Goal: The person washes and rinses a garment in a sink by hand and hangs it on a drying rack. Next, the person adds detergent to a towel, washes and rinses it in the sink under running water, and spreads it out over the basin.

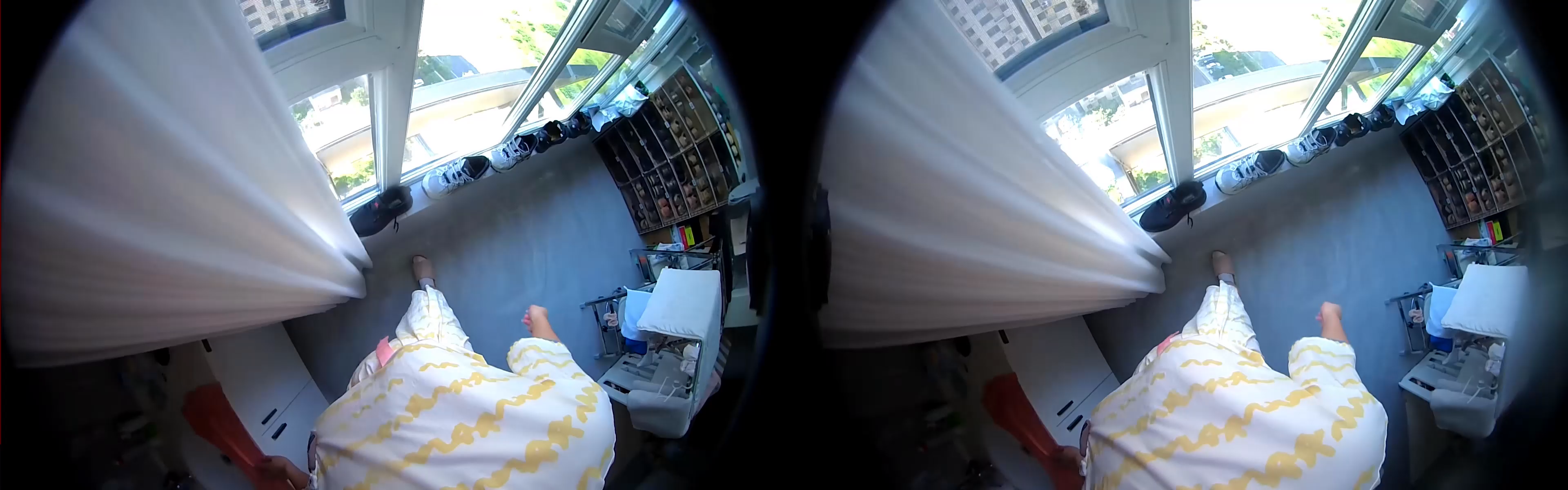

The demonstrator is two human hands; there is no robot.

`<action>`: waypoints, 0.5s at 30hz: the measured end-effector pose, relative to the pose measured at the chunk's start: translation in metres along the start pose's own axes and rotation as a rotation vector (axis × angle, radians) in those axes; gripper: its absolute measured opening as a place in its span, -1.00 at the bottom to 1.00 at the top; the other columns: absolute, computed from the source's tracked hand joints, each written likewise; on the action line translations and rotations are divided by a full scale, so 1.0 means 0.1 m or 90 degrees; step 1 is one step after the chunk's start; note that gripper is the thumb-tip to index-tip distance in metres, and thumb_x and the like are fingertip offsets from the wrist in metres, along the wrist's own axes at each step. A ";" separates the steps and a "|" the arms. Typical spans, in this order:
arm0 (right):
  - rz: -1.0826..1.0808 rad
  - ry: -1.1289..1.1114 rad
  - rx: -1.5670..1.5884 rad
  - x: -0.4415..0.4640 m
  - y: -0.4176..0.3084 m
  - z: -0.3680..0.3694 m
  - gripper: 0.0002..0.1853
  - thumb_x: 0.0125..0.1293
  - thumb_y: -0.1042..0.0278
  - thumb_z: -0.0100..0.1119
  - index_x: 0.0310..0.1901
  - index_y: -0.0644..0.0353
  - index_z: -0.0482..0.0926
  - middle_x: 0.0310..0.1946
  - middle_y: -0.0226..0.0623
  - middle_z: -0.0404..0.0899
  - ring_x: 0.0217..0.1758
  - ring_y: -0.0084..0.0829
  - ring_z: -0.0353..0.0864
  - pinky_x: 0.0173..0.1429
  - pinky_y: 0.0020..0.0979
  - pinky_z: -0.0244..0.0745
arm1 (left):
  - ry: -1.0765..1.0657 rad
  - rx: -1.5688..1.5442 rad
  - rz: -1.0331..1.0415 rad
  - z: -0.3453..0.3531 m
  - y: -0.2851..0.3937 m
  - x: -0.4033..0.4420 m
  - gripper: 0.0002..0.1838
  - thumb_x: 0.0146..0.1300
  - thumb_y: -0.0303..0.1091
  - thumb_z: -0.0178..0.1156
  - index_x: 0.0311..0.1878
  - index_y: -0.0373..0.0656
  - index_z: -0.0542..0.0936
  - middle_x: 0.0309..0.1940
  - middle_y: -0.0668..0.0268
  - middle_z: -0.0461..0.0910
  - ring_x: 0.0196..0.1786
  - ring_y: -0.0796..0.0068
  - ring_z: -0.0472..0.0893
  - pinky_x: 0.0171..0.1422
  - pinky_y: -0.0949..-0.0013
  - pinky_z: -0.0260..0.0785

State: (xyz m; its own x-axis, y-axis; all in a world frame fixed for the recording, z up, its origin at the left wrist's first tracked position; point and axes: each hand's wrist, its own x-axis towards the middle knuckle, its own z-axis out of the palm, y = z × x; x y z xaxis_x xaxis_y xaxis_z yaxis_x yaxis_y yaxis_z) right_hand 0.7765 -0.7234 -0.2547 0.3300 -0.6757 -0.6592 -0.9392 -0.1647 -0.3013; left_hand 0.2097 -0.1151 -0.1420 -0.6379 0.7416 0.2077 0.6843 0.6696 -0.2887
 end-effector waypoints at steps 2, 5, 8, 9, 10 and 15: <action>0.004 -0.096 -0.134 0.09 -0.06 0.04 -0.83 0.16 0.30 0.00 -0.36 0.19 0.53 -0.55 -0.27 0.52 -0.58 -0.32 0.53 -0.45 -0.16 0.40 | -0.061 -0.016 0.059 -0.10 0.49 -0.44 -0.25 0.19 -0.05 0.10 0.41 0.01 0.07 0.40 0.05 0.00 0.41 -0.08 0.03 0.11 -0.49 0.04; -0.022 -0.243 -0.324 -0.04 -0.73 0.27 -0.81 0.18 0.22 0.10 -0.30 0.15 0.54 -0.46 -0.27 0.56 -0.44 -0.35 0.58 -0.34 -0.10 0.42 | -0.189 0.003 0.214 -0.71 1.17 -1.47 -0.20 0.12 -0.12 0.19 0.42 0.15 0.05 0.44 0.05 -0.23 0.41 -0.10 0.03 0.10 -0.52 0.00; -0.210 -0.346 -0.217 0.10 -1.51 0.71 -0.84 0.19 0.32 0.16 -0.28 0.23 0.55 -0.42 -0.25 0.57 -0.40 -0.43 0.59 -0.27 -0.39 0.54 | -0.344 -0.103 0.399 -0.98 1.57 -2.25 -0.29 0.13 -0.16 0.17 0.37 0.13 0.18 0.43 0.05 -0.18 0.39 -0.07 0.07 0.17 -0.38 0.06; -0.248 -0.371 -0.170 -0.11 -1.92 0.81 -0.85 0.19 0.37 0.16 -0.28 0.26 0.55 -0.41 -0.25 0.58 -0.39 -0.45 0.59 -0.25 -0.48 0.56 | -0.388 -0.126 0.441 -1.03 1.67 -2.45 -0.30 0.13 -0.16 0.17 0.36 0.13 0.18 0.42 0.06 -0.17 0.39 -0.06 0.08 0.17 -0.37 0.07; -0.268 -0.403 -0.126 -0.25 -2.27 0.90 -0.85 0.21 0.38 0.13 -0.27 0.27 0.55 -0.42 -0.26 0.58 -0.39 -0.46 0.59 -0.23 -0.47 0.56 | -0.422 -0.141 0.470 -1.07 1.69 -2.59 -0.31 0.13 -0.17 0.17 0.36 0.13 0.19 0.42 0.06 -0.16 0.38 -0.06 0.09 0.17 -0.36 0.07; -0.265 -0.458 -0.058 -0.33 -3.30 1.29 -0.87 0.23 0.33 0.10 -0.24 0.13 0.57 -0.41 -0.33 0.60 -0.36 -0.51 0.60 -0.26 -0.42 0.40 | -0.519 -0.146 0.514 -1.23 1.79 -3.04 -0.33 0.14 -0.17 0.17 0.34 0.11 0.21 0.39 0.06 -0.11 0.35 -0.04 0.12 0.17 -0.32 0.09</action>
State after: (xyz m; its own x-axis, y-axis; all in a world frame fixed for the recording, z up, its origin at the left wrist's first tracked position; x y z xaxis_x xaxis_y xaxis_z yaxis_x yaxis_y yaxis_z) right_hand 1.0876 -0.5540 -0.2220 0.6031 0.0714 -0.7945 -0.7206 -0.3784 -0.5810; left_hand 0.5692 -0.2154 -0.1414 0.0304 0.7640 -0.6445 0.9890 0.0703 0.1299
